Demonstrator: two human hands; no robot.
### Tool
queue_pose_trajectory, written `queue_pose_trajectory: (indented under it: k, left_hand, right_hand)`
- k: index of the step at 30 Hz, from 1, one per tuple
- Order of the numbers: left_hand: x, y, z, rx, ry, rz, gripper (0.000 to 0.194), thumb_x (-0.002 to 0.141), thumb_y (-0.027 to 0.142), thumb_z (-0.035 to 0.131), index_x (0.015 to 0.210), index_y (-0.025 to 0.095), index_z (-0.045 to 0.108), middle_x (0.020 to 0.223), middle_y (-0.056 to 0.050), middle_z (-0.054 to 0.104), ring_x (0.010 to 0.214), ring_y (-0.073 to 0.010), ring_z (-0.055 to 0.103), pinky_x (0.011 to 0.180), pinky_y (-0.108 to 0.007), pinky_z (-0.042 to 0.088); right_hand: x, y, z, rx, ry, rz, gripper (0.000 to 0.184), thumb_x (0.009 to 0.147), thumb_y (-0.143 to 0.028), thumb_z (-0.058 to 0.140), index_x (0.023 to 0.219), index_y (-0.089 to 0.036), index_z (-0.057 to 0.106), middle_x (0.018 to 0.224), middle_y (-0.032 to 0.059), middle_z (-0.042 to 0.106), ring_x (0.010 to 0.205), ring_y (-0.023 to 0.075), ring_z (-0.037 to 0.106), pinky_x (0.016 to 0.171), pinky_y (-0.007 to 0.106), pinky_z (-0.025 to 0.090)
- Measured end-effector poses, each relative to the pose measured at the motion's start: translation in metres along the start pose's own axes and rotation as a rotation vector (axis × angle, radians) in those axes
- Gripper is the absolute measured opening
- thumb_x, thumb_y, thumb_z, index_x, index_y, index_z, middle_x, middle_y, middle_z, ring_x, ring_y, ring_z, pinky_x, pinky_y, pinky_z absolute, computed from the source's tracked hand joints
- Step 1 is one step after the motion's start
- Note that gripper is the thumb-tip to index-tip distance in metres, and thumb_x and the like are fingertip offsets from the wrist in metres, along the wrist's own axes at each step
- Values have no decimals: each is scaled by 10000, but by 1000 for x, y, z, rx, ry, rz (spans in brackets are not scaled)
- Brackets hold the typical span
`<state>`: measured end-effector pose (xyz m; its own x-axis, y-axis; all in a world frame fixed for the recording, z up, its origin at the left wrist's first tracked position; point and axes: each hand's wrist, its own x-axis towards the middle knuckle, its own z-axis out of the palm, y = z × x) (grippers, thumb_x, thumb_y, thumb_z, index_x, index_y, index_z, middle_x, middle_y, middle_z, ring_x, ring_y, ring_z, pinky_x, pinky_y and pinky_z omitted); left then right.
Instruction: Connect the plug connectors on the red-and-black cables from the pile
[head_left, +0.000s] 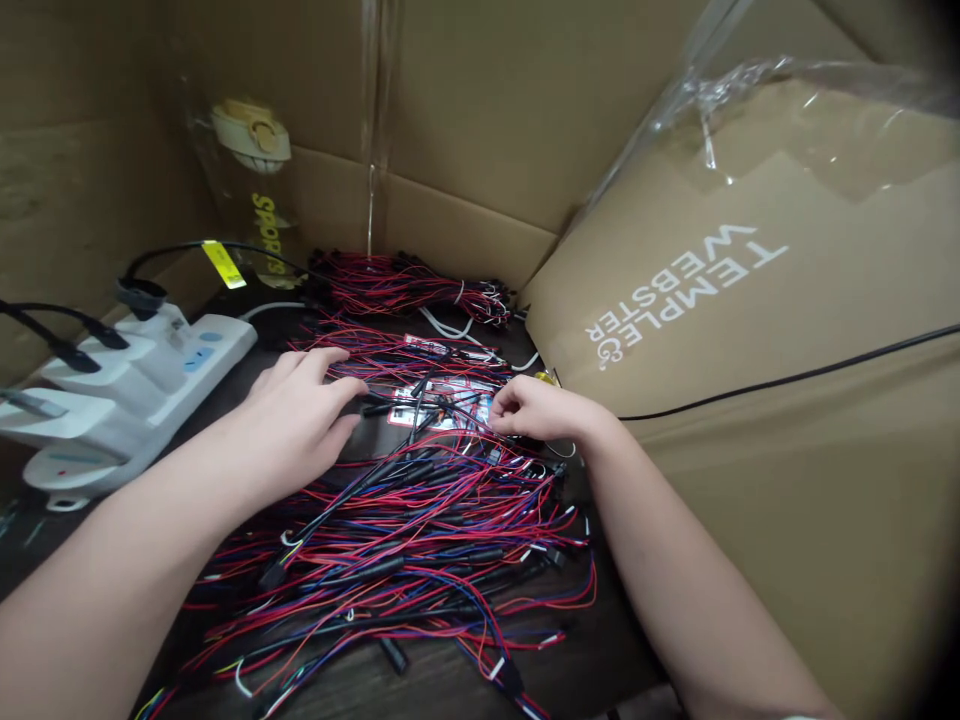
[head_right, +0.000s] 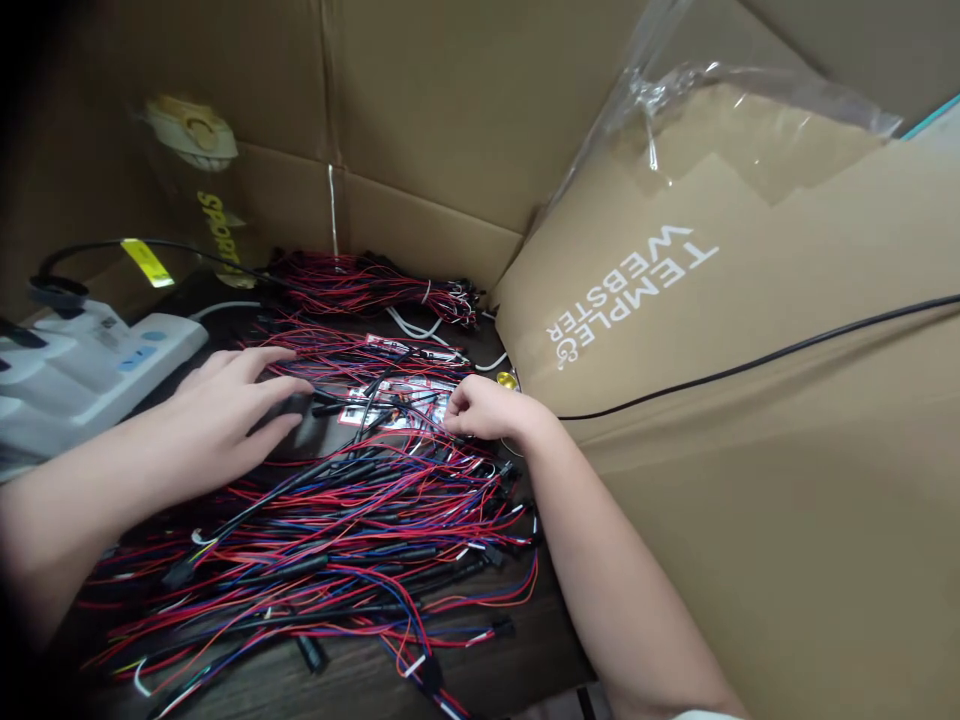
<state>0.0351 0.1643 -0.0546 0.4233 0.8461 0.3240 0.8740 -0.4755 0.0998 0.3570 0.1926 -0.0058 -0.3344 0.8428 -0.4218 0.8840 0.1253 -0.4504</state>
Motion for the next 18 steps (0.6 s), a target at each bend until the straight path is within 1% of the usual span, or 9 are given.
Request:
queue_pose_trajectory:
  k: [3,6,8,11,14,16,18]
  left_hand:
    - [-2,4,1,-16,17,48,374,913,304,521,1159,185,777,1411,-191,579,1202,-414,583,976,-606,547]
    - [-4,7,0,-46,2,89,387,919,310,508,1176,179,767,1416,-192,574,1206,-416,580,977,-617,546]
    - [-4,9,-1,-59,-3,94,393,922,308,496,1179,181,764,1412,-191,573,1206,-412,580,982,-623,544]
    - [-5,8,-2,-66,-13,99,393,936,309,474,1173,179,760,1395,-187,578,1202,-402,582,997,-623,543]
    - [-5,3,-1,-77,-29,97,386,950,321,463,1161,179,754,1393,-185,579,1215,-397,579,1016,-619,538]
    - [-4,-1,1,-87,-39,94,380,950,336,472,1161,188,752,1401,-181,577,1214,-390,584,1024,-615,536]
    - [-4,-3,4,-94,-54,93,384,948,340,474,1177,195,747,1407,-176,572,1223,-381,586,1033,-604,535]
  right_hand:
    - [-2,1,-4,74,25,-16,118,776,-184,658,660,-163,659,625,-12,570,568,95,463,535,260,372]
    - [-5,1,-10,138,121,-24,125,843,-228,614,738,-168,648,688,2,619,579,91,489,527,242,386]
    - [-7,-1,-13,216,155,-8,134,889,-260,588,792,-174,622,731,25,675,573,97,545,490,231,383]
    - [-14,-6,-16,370,111,-9,136,931,-294,600,854,-182,608,762,55,740,603,124,657,507,219,455]
    - [-21,-11,-19,450,79,-65,176,931,-326,661,848,-174,633,681,28,712,571,112,651,552,220,510]
    - [-25,-15,-21,514,66,-102,208,918,-356,699,851,-164,655,690,25,713,588,110,659,592,227,540]
    - [-26,-17,-23,561,49,-102,240,916,-392,710,872,-158,673,732,39,736,628,124,690,635,244,566]
